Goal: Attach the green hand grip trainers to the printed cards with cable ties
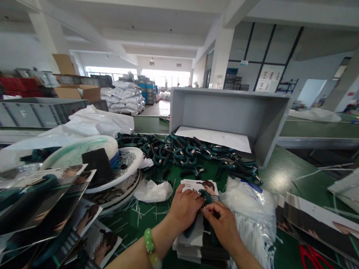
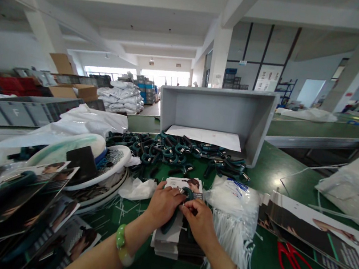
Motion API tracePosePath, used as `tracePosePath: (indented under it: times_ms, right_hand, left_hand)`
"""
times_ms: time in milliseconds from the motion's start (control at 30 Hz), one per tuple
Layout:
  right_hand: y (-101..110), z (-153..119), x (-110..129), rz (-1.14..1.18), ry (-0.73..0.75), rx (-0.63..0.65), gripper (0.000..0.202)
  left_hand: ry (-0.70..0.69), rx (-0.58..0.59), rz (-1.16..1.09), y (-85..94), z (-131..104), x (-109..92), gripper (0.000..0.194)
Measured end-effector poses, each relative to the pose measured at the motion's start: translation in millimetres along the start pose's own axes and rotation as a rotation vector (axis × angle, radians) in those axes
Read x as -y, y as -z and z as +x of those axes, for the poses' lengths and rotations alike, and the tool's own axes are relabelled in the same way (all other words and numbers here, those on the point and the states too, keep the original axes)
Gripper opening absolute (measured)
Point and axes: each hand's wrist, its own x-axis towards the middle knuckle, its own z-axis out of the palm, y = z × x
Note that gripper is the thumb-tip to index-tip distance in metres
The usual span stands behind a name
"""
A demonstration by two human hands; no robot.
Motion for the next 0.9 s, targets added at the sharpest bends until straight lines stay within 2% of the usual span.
tracePosePath:
  times_ms: [367,500,600,767,900]
  right_hand:
    - [-3,4,-5,-0.048,-0.062,0.016,0.021]
    - [-4,12,-8,-0.072,-0.131,0.083,0.022]
    - [-2,16,-7,-0.053,-0.126,0.132,0.026]
    - [2,12,-6,-0.023,-0.028,0.149,0.028]
    - [1,12,-8,-0.052,-0.056,0.153,0.027]
  left_hand:
    - [-0.020,-0.023,-0.035,-5.0,0,4,0.020]
    - [-0.068,0.005,-0.135,-7.6,2,12,0.021]
    - [-0.109,0.011,-0.260,-9.7,2,19,0.024]
    - [-0.101,-0.071,-0.323,-15.7,0,20,0.023]
    - [-0.052,-0.121,-0.346,-22.5,2,17,0.023]
